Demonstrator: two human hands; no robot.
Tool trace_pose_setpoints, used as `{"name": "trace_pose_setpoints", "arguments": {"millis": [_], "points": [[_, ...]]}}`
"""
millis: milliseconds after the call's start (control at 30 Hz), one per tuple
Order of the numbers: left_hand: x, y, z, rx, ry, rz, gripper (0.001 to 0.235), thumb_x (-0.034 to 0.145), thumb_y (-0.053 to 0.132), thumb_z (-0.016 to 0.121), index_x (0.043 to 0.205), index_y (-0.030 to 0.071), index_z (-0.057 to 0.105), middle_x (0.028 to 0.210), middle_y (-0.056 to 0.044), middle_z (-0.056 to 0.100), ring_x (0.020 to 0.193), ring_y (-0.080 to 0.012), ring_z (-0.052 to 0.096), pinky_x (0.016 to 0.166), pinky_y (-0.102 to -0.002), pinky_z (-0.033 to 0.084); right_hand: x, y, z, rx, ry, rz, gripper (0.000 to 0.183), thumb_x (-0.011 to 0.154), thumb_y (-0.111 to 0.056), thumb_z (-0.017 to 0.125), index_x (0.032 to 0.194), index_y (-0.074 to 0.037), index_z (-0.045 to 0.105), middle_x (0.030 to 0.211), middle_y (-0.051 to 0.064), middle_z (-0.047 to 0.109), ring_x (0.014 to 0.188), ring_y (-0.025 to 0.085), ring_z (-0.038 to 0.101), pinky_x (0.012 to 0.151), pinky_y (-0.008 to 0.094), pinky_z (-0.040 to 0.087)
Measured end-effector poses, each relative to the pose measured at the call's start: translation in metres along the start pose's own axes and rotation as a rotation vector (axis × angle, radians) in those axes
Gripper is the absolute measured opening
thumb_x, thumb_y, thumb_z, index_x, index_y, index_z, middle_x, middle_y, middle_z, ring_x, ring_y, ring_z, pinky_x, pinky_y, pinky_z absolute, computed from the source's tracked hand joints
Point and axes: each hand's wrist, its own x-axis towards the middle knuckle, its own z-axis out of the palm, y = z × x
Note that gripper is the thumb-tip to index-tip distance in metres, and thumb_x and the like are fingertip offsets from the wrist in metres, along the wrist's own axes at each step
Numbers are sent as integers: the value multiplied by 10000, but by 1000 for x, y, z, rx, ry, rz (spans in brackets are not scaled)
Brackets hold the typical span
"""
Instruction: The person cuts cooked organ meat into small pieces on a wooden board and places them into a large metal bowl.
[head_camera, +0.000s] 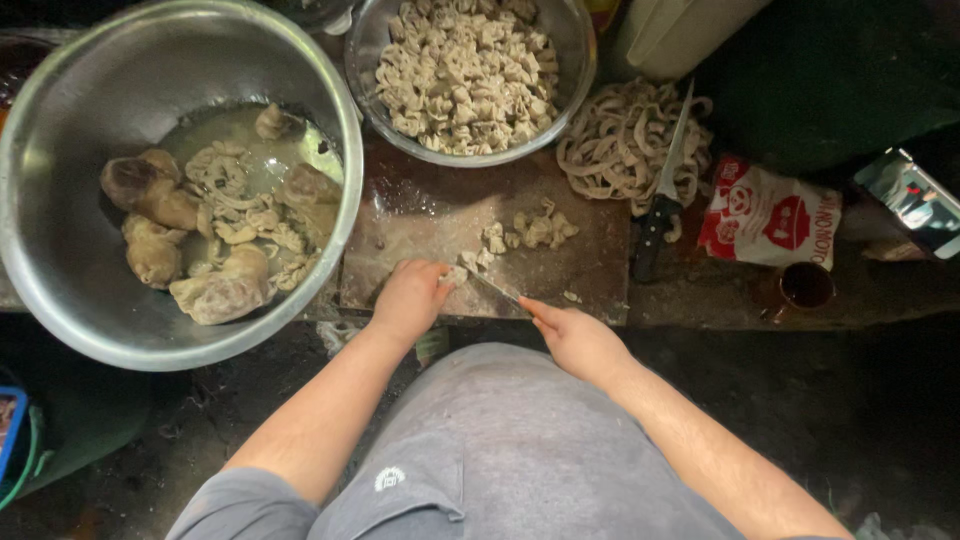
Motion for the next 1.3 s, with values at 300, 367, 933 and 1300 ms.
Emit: {"name": "trace_pose_setpoints", "arguments": {"millis": [300,367,933,1300], "points": [[20,-6,27,44,151,50,166,859,206,723,895,44,714,943,-156,709,982,-381,631,900,-478,505,6,8,8,-31,134,-134,500,1038,-292,463,1533,-359,458,1127,153,712,1009,318,694,880,404,553],[21,-5,25,42,146,66,177,863,229,724,892,55,725,928,-145,712,972,-378,630,888,-479,505,10,2,3,-15,97,-109,487,1033,-283,466,1517,-337,474,1111,152,733,999,321,700,869,419,548],[26,-15,20,-123,223,-227,298,886,299,695,1062,59,669,1165,-193,623,1036,-409,640,897,-476,533,-33,47,-12,44,16,73,441,1013,-337,500,1448,-361,558,1271,73,720,1143,267,693,970,373,537],[111,98,45,169,-152,-14,778,890,624,641,1410,61,510,1286,-225,493,1085,-454,611,808,-535,565,-80,84,-8,241,127,374,464,1010,-345,506,1465,-425,544,1264,78,728,1171,236,695,1012,350,531]]}}
